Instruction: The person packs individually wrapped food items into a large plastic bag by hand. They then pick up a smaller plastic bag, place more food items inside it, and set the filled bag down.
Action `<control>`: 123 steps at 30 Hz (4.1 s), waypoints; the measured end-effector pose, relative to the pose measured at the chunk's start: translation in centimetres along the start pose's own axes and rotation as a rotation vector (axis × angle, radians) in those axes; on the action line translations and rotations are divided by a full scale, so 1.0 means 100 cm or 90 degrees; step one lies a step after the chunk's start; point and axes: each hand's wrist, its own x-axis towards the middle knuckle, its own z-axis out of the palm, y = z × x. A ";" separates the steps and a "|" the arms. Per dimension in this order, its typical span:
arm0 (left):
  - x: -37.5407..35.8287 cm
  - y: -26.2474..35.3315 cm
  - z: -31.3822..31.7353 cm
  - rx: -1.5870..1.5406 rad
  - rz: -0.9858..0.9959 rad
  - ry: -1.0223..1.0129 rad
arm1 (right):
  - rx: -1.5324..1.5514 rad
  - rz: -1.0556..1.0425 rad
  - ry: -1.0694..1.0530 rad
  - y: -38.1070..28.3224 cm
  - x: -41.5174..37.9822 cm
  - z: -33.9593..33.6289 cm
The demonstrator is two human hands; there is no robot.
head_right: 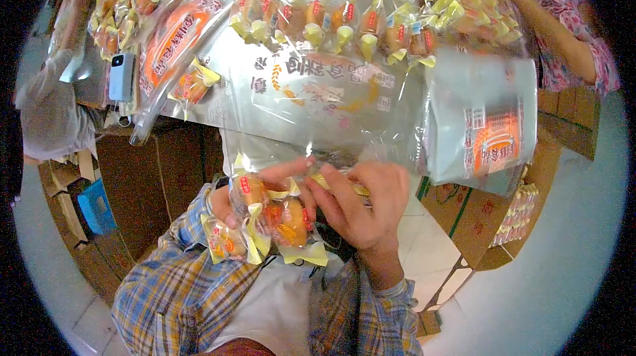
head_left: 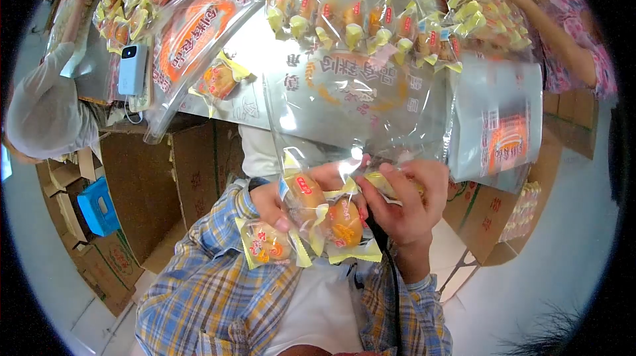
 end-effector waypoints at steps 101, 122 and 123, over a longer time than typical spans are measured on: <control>0.000 0.006 -0.005 0.003 -0.101 0.060 | 0.112 0.002 -0.125 0.018 0.001 0.002; -0.005 0.005 -0.009 -0.024 -0.129 0.073 | 0.132 -0.010 -0.118 0.022 -0.001 0.007; -0.005 0.005 -0.010 -0.022 -0.132 0.069 | 0.133 -0.005 -0.116 0.022 -0.001 0.008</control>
